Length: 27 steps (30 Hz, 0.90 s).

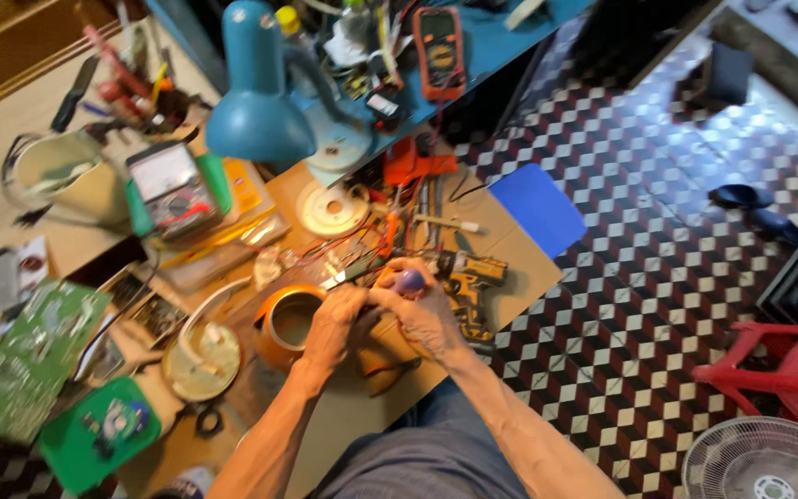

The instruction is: The person repairs an orange electric kettle by using a cordless drill to remove screws, then uses a screwdriver and pliers to adjust internal components and wires. The person repeatedly repositions the kettle and manipulates the handle and internal parts throughout the process.

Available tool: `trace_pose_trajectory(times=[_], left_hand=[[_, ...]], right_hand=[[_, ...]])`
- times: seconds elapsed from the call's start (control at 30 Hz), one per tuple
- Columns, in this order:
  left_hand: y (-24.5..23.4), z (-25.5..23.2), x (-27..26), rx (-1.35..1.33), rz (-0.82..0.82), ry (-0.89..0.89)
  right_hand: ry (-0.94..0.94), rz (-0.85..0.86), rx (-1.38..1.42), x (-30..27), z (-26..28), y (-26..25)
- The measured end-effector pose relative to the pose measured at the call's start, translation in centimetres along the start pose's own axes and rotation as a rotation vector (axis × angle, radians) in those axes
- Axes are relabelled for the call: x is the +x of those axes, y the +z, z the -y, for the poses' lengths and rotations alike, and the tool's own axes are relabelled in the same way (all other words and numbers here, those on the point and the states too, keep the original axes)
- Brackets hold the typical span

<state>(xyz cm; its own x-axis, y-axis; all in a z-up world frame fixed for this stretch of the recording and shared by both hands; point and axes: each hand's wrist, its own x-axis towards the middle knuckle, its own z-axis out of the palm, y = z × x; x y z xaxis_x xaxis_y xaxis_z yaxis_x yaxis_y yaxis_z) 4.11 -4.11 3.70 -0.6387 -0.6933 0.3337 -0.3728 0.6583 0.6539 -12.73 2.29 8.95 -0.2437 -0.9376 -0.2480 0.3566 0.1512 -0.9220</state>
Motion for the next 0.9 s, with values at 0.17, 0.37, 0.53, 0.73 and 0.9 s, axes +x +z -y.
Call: trace_pose_trajectory(times=[0.17, 0.37, 0.53, 0.73, 0.9], left_hand=[[0.5, 2.0, -1.2, 0.18, 0.032, 0.024], [-1.1, 1.5, -2.3, 0.41, 0.09, 0.084], [-2.5, 1.0, -2.3, 0.365, 0.121, -0.016], [-2.5, 0.2, -2.3, 0.295, -0.006, -0.149], [-2.5, 0.4, -1.8, 0.276, -0.132, -0.269]], right_hand=[[-0.129, -0.046, -0.395, 0.3, -5.7, 0.9], [-0.054, -0.117, -0.523, 0.1, -6.2, 0.3], [-0.178, -0.05, -0.453, 0.0, -5.4, 0.4], [-0.123, -0.066, -0.501, 0.7, -5.6, 1.0], [-0.137, -0.085, -0.537, 2.3, -5.9, 2.4]])
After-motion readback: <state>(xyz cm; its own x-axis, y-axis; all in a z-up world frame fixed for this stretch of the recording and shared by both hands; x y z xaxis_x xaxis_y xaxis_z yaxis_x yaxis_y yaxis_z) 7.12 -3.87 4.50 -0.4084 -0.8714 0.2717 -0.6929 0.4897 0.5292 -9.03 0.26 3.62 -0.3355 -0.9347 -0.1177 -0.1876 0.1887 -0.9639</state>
